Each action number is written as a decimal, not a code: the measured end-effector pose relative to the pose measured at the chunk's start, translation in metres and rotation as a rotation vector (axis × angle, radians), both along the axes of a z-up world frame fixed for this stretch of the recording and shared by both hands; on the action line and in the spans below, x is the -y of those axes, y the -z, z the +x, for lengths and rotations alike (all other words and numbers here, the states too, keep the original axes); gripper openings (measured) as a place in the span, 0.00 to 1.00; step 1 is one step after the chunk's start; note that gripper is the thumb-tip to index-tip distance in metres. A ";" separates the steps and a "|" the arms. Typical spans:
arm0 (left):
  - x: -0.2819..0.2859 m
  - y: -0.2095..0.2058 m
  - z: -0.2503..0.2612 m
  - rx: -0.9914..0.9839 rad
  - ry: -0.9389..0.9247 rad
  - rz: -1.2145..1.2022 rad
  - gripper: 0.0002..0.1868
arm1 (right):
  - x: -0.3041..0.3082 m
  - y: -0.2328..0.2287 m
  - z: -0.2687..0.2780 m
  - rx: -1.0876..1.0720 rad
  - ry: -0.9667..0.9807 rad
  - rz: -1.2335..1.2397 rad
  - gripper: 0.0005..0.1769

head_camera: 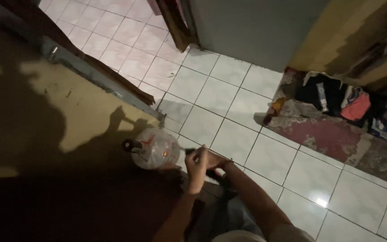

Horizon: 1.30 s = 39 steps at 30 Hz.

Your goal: Sweep the floor using a broom in a tiled room with motorcycles.

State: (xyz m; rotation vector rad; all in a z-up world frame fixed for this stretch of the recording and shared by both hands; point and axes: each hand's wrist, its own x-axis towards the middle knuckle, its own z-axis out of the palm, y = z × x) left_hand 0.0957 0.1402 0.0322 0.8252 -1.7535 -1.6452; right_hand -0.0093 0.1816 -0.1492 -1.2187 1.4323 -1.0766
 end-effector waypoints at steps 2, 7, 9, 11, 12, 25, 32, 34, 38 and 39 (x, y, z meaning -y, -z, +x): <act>0.014 0.010 0.003 0.005 0.000 0.088 0.22 | 0.018 0.011 -0.017 -0.106 -0.050 0.008 0.24; 0.044 0.035 0.002 0.064 -0.062 0.073 0.16 | 0.051 -0.016 -0.061 -0.363 -0.134 -0.100 0.16; 0.054 0.046 0.002 -0.041 0.020 -0.019 0.15 | 0.063 -0.017 -0.082 -0.411 -0.109 -0.229 0.15; 0.070 0.049 0.005 -0.028 0.007 -0.040 0.15 | 0.074 -0.022 -0.093 -0.456 -0.103 -0.180 0.15; 0.069 0.049 0.005 -0.011 0.001 -0.062 0.15 | 0.080 -0.024 -0.097 -0.497 -0.087 -0.132 0.15; 0.115 0.079 0.045 0.196 0.002 -0.337 0.17 | 0.119 -0.070 -0.061 -0.308 -0.223 -0.265 0.11; 0.141 0.100 0.006 0.310 0.049 -0.496 0.18 | 0.129 0.009 -0.091 -0.515 -0.350 -0.231 0.14; 0.163 0.107 -0.007 0.334 0.066 -0.552 0.19 | 0.142 0.030 -0.108 -0.601 -0.331 -0.249 0.15; 0.204 0.123 -0.027 0.379 0.100 -0.637 0.20 | 0.168 0.016 -0.130 -0.586 -0.158 -0.223 0.14; 0.219 0.124 -0.032 0.387 0.115 -0.661 0.20 | 0.179 0.005 -0.134 -0.566 -0.098 -0.174 0.15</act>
